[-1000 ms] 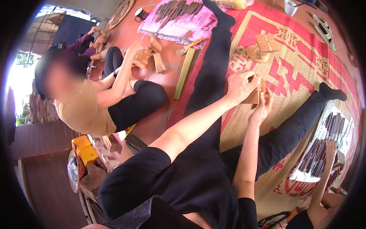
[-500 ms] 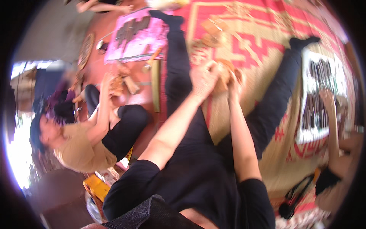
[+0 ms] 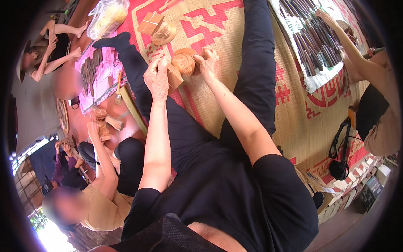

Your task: The person sits on a mat and carves a small wooden block using a chisel and mallet. They repeatedly strike the chisel to shape the wood, occasionally rotating the block to work on different sides.

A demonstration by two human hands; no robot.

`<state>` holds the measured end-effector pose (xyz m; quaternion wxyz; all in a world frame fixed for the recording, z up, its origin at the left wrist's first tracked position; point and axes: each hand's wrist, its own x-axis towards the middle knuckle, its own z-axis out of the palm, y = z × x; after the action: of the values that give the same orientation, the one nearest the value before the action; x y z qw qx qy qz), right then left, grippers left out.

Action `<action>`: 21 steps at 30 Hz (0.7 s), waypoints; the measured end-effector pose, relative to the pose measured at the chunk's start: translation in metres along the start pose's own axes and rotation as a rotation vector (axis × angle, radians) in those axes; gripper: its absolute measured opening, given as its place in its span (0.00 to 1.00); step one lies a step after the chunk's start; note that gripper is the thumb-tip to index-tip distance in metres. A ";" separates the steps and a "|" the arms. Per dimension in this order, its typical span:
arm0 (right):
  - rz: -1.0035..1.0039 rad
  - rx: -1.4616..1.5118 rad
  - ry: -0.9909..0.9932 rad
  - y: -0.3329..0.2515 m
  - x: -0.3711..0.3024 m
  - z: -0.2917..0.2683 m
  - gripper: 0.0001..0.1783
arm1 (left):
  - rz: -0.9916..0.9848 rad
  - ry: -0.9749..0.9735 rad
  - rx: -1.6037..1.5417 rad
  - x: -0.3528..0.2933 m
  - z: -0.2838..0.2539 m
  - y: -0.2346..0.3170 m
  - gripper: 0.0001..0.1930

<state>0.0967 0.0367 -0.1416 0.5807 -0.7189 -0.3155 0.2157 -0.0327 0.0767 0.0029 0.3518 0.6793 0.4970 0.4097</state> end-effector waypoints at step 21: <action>-0.016 0.298 -0.087 -0.042 -0.028 -0.002 0.13 | 0.018 -0.150 -0.031 -0.005 -0.014 -0.006 0.12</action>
<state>0.0696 0.0203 -0.1015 0.6685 -0.6122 -0.3104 0.2863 -0.0486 0.0749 0.0023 0.3948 0.7071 0.4565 0.3684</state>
